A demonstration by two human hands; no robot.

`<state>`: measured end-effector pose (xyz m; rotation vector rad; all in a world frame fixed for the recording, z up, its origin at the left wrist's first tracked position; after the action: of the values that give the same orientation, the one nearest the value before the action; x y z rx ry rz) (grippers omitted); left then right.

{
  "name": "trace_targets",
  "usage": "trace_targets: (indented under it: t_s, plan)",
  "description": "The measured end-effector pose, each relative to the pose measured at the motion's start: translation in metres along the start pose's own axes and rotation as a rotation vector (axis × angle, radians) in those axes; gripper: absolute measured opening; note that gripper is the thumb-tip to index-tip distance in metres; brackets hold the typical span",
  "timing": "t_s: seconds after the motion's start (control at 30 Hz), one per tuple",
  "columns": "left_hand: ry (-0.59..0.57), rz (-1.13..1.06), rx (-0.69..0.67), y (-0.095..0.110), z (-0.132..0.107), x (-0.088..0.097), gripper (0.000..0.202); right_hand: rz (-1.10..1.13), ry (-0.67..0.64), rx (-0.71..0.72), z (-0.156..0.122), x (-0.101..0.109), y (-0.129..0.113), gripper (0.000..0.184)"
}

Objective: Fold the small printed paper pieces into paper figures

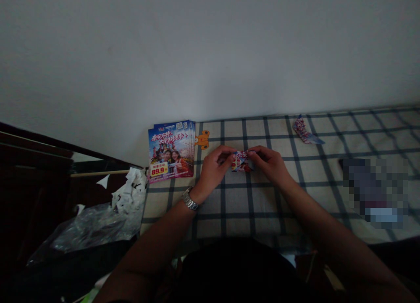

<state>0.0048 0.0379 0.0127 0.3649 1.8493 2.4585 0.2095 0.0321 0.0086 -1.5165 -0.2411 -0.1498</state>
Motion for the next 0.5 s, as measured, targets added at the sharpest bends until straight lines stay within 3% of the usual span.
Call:
trace_targets:
  t_s: [0.5]
  plan:
    - [0.022, 0.039, -0.058, -0.0052, -0.0007, 0.002, 0.014, 0.119, -0.004, -0.026, 0.0015, 0.0035, 0.0033, 0.034]
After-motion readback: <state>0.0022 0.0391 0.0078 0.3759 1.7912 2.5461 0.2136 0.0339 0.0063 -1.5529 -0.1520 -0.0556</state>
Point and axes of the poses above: each hand's wrist, its own z-axis towards the middle knuckle, its own x-axis out of the back of the hand, y = z × x, the point moved 4 cm from there along z, towards the middle knuckle, and after that the axes turned 2 degrees about -x, right-handed, at the moved point
